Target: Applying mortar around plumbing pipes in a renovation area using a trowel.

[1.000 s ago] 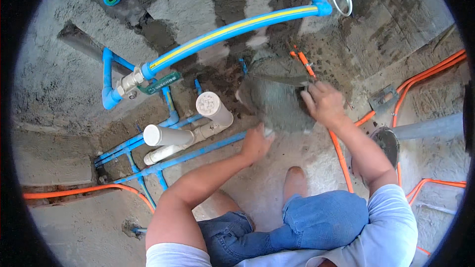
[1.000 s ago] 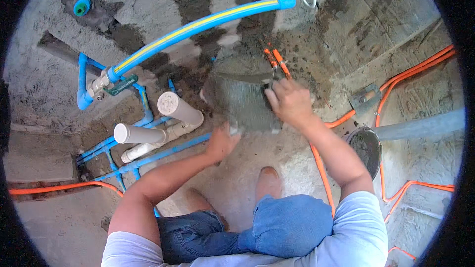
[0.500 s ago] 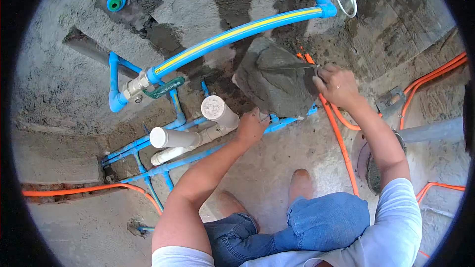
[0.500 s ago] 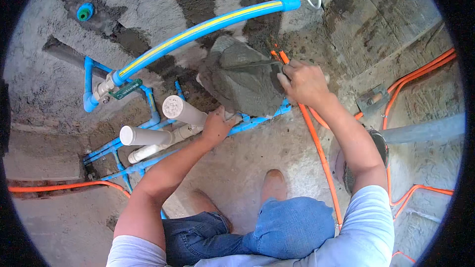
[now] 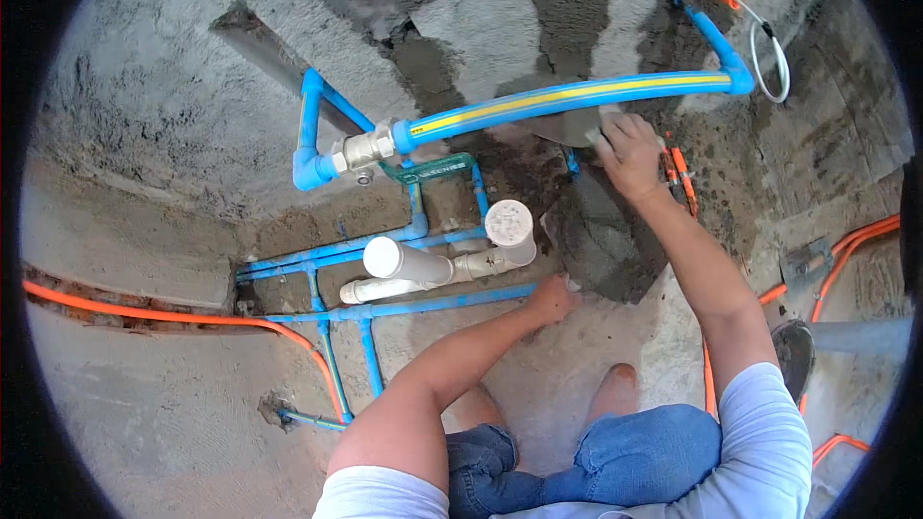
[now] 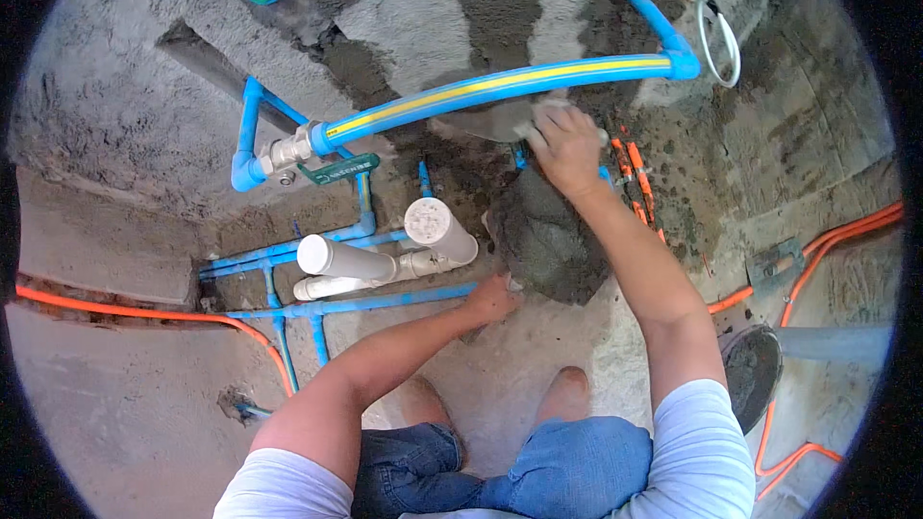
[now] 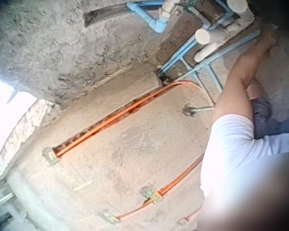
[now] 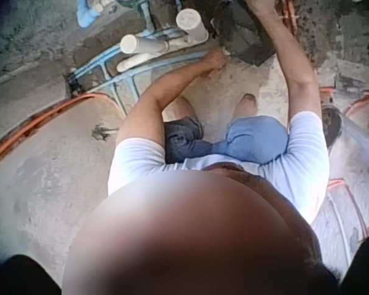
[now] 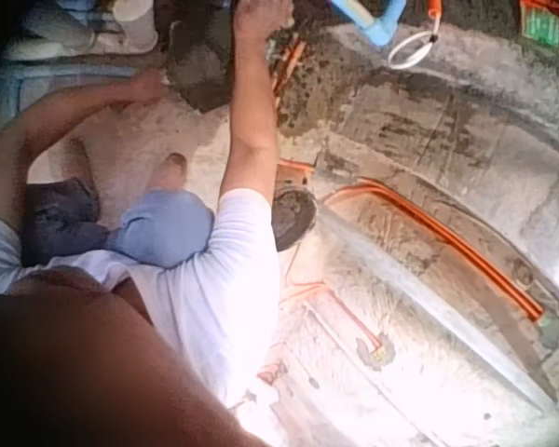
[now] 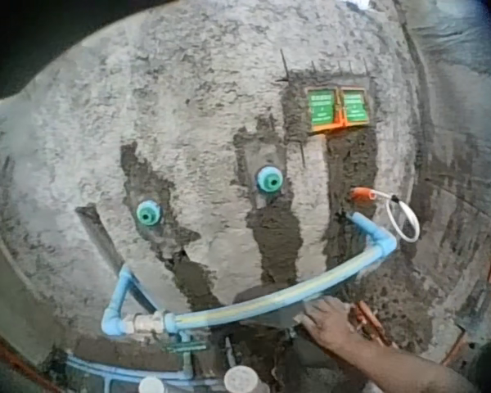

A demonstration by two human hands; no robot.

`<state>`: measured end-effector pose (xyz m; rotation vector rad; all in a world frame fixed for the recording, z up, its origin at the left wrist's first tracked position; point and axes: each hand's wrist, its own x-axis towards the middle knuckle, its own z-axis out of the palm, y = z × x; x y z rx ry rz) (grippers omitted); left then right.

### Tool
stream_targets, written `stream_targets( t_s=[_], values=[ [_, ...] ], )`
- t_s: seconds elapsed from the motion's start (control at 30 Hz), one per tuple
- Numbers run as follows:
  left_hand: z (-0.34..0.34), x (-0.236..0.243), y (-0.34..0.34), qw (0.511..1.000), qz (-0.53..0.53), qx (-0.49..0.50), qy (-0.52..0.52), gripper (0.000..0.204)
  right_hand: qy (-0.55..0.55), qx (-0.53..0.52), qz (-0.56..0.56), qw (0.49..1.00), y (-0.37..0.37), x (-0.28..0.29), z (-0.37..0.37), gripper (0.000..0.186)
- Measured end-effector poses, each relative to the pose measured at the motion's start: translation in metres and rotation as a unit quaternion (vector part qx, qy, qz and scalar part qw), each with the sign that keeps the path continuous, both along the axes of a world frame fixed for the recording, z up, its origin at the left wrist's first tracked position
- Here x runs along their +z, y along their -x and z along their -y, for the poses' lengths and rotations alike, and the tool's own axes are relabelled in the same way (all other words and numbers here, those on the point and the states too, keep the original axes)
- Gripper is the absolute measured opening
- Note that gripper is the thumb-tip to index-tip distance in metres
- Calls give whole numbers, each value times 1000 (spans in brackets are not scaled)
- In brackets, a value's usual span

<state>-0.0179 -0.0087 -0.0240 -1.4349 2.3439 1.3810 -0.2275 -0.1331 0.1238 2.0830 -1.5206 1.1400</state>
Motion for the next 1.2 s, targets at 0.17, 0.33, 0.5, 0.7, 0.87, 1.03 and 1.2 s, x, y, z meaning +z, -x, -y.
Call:
stream_targets(
  t_s=[0.17, 0.33, 0.5, 0.7, 0.87, 1.03, 1.2],
  values=[
    [-6, -13, -10, 999, 6, 21, -26, 44, 22, 69, 26, 997, -71, -8, 51, 23],
    [-4, -13, -22, 1000, 3, 18, 6, 41, -25, 212, 202, 956, -153, -11, 77, 18],
    [-2, -21, -20, 999, -5, -35, -2, 54, -94, 150, 51, 983, -148, -7, 110, 14],
    [4, -34, -27, 999, -2, -20, 37, 55, -172, 200, 237, 935, -130, 10, 85, 15],
    [17, -20, -29, 999, -21, 16, -30, 39, -284, -60, 220, 931, -117, 41, 32, 33],
    [20, 5, -22, 996, -32, -2, -81, 37, -308, -47, 183, 932, -51, 41, -79, 33],
    [24, 11, -9, 994, -17, 19, -102, 26, -521, -183, 119, 826, 7, 44, -185, 26]
  ],
)
